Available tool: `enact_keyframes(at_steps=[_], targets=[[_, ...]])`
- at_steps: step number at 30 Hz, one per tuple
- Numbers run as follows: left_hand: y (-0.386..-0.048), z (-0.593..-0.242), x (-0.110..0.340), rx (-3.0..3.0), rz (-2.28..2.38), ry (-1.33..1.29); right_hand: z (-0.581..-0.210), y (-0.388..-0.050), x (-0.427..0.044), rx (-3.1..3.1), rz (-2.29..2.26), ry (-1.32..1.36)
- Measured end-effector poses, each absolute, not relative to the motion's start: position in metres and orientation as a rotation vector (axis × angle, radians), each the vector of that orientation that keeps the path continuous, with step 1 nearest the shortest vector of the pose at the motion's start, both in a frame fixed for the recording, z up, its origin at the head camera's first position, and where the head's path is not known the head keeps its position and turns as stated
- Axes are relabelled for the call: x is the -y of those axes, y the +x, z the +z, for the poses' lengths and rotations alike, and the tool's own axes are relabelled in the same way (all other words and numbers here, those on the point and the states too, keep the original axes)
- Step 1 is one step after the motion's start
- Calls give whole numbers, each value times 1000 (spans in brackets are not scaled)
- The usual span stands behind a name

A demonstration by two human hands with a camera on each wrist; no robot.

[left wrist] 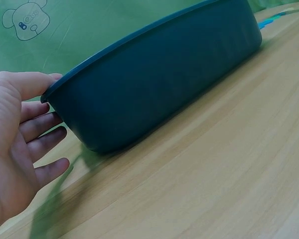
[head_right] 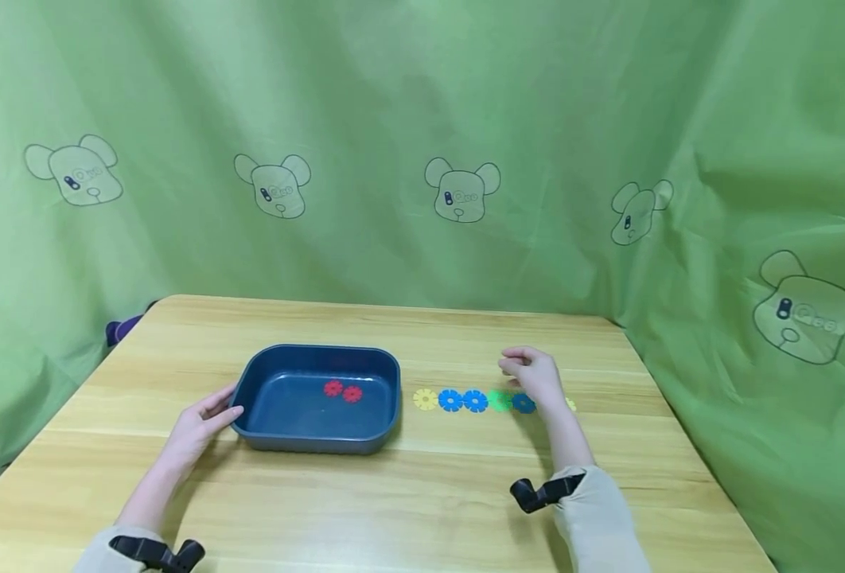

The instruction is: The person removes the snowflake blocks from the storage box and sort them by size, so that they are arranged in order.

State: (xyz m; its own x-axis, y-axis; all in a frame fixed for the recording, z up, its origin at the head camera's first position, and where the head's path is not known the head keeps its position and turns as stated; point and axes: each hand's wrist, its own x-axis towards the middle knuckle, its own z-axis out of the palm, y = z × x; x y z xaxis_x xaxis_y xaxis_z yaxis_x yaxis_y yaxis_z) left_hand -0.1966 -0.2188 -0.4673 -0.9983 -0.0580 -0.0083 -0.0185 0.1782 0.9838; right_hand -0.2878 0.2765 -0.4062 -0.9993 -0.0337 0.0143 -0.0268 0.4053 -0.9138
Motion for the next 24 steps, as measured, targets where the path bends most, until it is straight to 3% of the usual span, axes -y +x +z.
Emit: enact_keyframes(at_steps=[12,24], targets=[[-198,-468,218,2383,-1990,92,-391,-294,-186,-2504,-1726,-330],[-197,-466,216,2377,-1993,95,-392,-286,-106,-2375,-1707,-365]])
